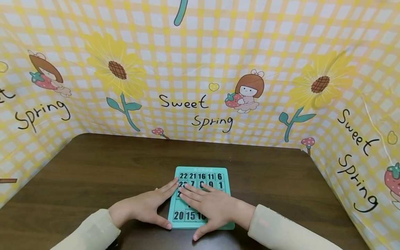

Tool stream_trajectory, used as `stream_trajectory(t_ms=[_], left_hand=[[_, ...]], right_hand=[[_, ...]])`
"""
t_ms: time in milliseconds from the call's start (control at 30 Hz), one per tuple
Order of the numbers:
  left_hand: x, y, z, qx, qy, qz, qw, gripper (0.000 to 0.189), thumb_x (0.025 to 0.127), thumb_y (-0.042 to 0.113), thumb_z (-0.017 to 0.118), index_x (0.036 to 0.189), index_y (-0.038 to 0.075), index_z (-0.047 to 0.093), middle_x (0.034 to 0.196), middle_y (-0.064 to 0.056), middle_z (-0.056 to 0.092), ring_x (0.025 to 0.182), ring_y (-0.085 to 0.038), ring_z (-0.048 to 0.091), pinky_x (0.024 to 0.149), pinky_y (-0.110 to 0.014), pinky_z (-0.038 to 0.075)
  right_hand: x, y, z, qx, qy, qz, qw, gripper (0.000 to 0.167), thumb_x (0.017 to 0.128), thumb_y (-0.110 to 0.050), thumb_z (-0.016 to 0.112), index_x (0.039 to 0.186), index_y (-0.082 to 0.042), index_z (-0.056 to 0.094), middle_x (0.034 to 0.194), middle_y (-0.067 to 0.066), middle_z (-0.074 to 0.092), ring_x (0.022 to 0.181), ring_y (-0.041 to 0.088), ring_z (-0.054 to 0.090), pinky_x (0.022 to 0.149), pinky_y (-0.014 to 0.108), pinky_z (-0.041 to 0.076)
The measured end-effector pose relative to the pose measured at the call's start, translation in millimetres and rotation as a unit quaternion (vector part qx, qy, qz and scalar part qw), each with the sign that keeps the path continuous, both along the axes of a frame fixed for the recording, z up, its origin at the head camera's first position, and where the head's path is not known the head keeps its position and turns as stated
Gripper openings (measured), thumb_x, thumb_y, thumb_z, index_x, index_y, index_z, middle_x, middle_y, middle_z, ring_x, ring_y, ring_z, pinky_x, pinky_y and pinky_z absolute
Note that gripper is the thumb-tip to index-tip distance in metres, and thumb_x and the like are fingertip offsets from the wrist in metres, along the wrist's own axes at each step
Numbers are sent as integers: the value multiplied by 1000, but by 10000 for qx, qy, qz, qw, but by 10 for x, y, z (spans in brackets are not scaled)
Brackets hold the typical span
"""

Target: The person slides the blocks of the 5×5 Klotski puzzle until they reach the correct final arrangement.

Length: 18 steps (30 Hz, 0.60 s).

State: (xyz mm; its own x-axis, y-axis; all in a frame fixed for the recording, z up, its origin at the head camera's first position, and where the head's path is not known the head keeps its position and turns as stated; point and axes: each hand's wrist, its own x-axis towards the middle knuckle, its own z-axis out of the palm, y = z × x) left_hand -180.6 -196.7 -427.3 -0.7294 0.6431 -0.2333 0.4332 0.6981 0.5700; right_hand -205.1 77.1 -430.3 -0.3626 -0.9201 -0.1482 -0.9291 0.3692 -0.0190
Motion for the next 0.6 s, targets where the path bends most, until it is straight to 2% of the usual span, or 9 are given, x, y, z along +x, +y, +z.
stream_trajectory(t_ms=[233,600], left_hand=[[-3,9,-14,13,-68,-7,10000,117,79,64,72,160,7,10,169,-11,-1,152,-36,16,116,-68,21],[0,-1,-2,33,-61,-12,10000,118,79,64,72,160,7,8,169,-11,-1,151,-38,18,114,-70,22]], right_hand=[[-10,-55,5,115,-206,-110,9997,110,84,-84,42,161,-18,1,169,-5,-2,156,14,-2,124,52,17],[102,-30,12,172,-121,245,9995,109,84,-83,42,161,-16,2,169,-3,-2,156,14,-2,123,51,22]])
